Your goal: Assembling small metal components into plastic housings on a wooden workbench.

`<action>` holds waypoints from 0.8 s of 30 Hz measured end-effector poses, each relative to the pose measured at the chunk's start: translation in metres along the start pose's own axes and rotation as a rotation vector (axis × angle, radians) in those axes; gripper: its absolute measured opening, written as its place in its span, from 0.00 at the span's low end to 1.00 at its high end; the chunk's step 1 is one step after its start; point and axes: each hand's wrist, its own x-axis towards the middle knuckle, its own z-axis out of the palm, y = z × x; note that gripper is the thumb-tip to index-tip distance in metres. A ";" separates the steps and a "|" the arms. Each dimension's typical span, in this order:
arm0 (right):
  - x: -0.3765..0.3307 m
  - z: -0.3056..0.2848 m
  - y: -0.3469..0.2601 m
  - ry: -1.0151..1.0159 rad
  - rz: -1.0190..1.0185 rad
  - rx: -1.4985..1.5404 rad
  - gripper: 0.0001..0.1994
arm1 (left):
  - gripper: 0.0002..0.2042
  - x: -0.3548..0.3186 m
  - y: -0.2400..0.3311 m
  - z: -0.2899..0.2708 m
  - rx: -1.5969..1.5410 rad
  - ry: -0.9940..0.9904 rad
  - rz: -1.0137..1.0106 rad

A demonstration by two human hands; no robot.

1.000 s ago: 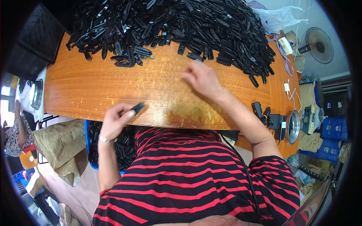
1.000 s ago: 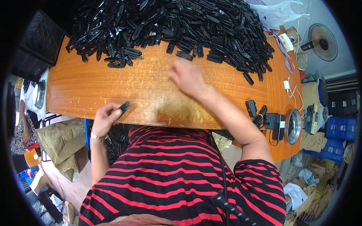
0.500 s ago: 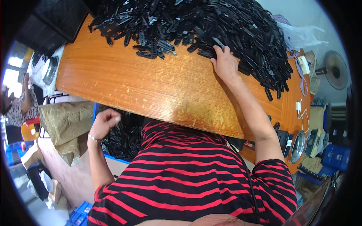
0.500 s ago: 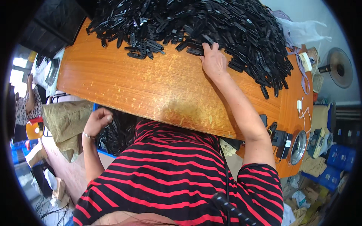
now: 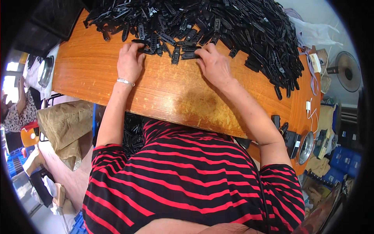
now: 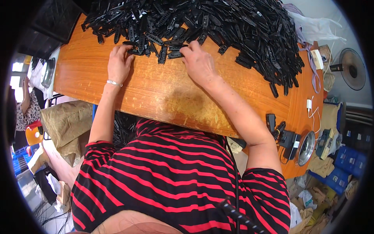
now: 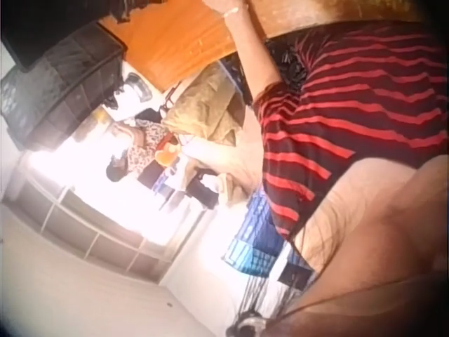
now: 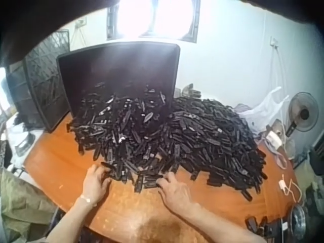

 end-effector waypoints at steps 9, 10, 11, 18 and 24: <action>0.007 0.008 -0.004 -0.129 0.021 -0.069 0.13 | 0.10 -0.017 0.018 -0.001 -0.009 -0.001 0.006; 0.007 0.007 -0.006 -0.174 0.038 -0.089 0.14 | 0.10 -0.020 0.021 -0.002 -0.024 -0.018 0.015; 0.008 0.005 -0.006 -0.178 0.030 -0.085 0.14 | 0.10 -0.023 0.023 0.000 -0.034 0.004 0.043; -0.007 -0.006 -0.010 -0.255 0.095 0.364 0.10 | 0.08 -0.036 0.039 -0.006 -0.086 -0.013 -0.015; -0.016 0.005 -0.024 -0.482 0.583 0.853 0.10 | 0.08 -0.045 0.053 -0.013 -0.533 -0.210 -0.393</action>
